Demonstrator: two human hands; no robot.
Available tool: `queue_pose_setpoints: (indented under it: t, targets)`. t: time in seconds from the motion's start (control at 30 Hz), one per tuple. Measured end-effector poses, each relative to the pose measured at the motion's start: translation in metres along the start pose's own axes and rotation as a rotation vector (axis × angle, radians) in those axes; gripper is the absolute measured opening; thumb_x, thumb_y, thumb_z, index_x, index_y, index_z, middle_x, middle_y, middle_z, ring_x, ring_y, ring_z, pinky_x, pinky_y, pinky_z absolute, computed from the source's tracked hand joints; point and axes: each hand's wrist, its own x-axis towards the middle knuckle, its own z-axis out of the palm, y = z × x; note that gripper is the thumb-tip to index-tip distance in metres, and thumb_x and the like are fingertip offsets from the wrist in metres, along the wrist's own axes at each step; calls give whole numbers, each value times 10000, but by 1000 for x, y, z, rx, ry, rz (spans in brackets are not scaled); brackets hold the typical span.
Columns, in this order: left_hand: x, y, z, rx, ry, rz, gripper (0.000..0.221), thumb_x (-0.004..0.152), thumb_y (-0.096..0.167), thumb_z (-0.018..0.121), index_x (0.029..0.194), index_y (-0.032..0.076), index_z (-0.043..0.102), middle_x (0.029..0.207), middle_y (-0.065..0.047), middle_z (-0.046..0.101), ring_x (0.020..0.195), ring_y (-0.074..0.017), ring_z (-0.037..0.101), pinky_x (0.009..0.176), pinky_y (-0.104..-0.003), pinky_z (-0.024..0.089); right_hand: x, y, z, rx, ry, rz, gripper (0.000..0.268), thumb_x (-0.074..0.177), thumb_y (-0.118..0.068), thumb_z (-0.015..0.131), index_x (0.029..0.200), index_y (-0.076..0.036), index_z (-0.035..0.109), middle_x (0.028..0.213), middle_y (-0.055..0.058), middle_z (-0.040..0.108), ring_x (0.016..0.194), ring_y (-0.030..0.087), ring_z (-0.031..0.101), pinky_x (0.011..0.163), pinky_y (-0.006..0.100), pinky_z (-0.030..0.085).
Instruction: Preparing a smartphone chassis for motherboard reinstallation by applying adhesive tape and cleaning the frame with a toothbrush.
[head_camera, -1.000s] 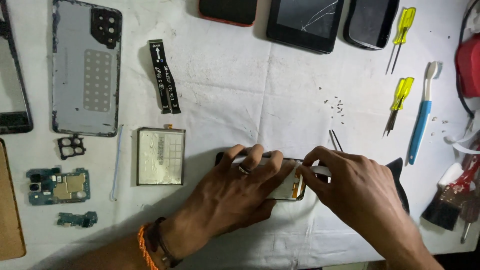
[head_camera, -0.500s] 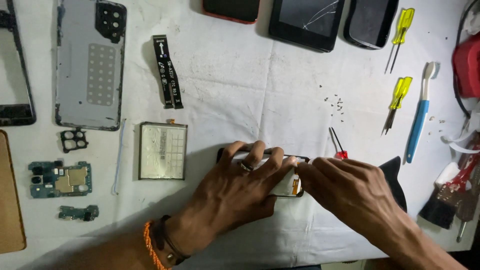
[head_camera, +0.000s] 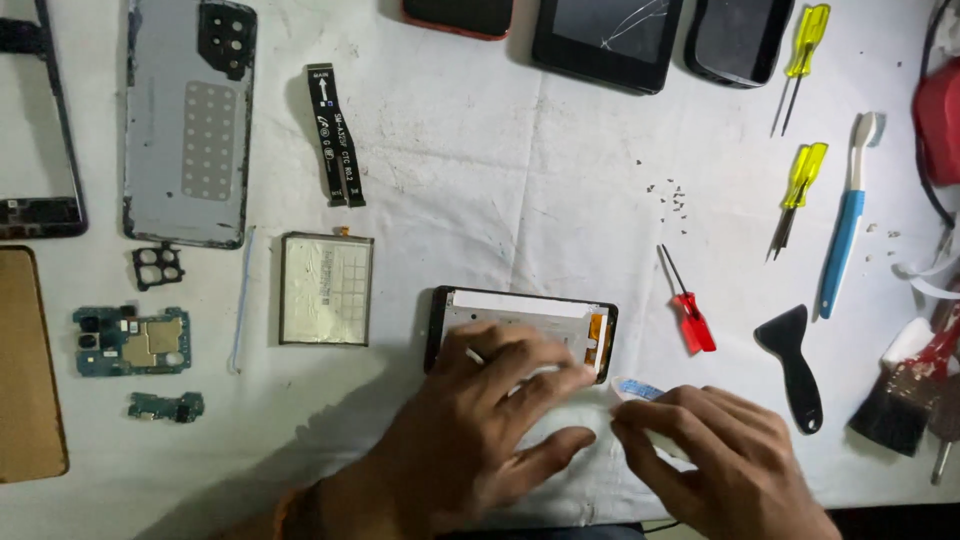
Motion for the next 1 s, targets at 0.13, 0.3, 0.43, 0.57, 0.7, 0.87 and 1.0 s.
queue_pose_setpoints:
  t: [0.13, 0.3, 0.43, 0.57, 0.7, 0.87, 1.0]
  targets:
    - [-14, 12, 16, -267, 74, -123, 187, 963, 170, 743, 1116, 85, 678, 1043, -60, 688, 969, -241, 656, 938, -380, 425, 3, -10, 8, 86, -3, -39, 121, 876, -153, 733, 988, -119, 704, 770, -5, 683, 540, 139, 584, 524, 285, 497]
    - [-24, 18, 23, -441, 91, -288, 93, 923, 96, 763, 966, 92, 681, 908, -33, 712, 809, -205, 660, 826, -338, 475, 0, -13, 16, 134, -19, -36, 107, 866, -174, 760, 957, -142, 712, 813, -18, 734, 548, 131, 622, 539, 278, 536]
    - [-27, 24, 14, -453, 30, -471, 32, 919, 114, 706, 912, 97, 679, 900, -22, 725, 847, -186, 664, 777, -356, 532, -12, -13, 22, 169, -21, 67, 272, 846, -200, 787, 1115, -191, 749, 704, -33, 654, 523, 113, 556, 525, 267, 499]
    - [-34, 25, 12, -398, 74, -510, 46, 913, 153, 687, 911, 113, 665, 848, -14, 686, 775, -173, 658, 712, -336, 537, -25, -17, 22, 197, -107, 276, 547, 849, -243, 758, 1382, -249, 633, 734, -77, 687, 542, 100, 556, 575, 259, 546]
    - [-37, 22, -4, -344, 78, -584, 27, 877, 160, 702, 879, 135, 691, 835, 9, 704, 778, -139, 681, 707, -301, 561, -29, -21, 12, 71, -71, 608, 389, 809, -346, 751, 1197, -310, 753, 801, -41, 820, 575, 139, 752, 617, 299, 575]
    - [-35, 9, -19, -129, 83, -580, 66, 902, 181, 708, 860, 148, 669, 806, 28, 677, 759, -127, 632, 711, -305, 521, -7, -24, 4, 51, 50, 189, 130, 846, -87, 740, 954, -160, 737, 858, -16, 732, 658, 107, 659, 609, 226, 554]
    - [-34, -3, -25, 90, 116, -574, 102, 847, 187, 775, 836, 193, 674, 765, 72, 629, 756, -136, 595, 877, -358, 418, 1, -15, 0, -153, 24, 28, 200, 896, -136, 738, 1092, -167, 761, 929, 5, 689, 768, 178, 657, 758, 297, 544]
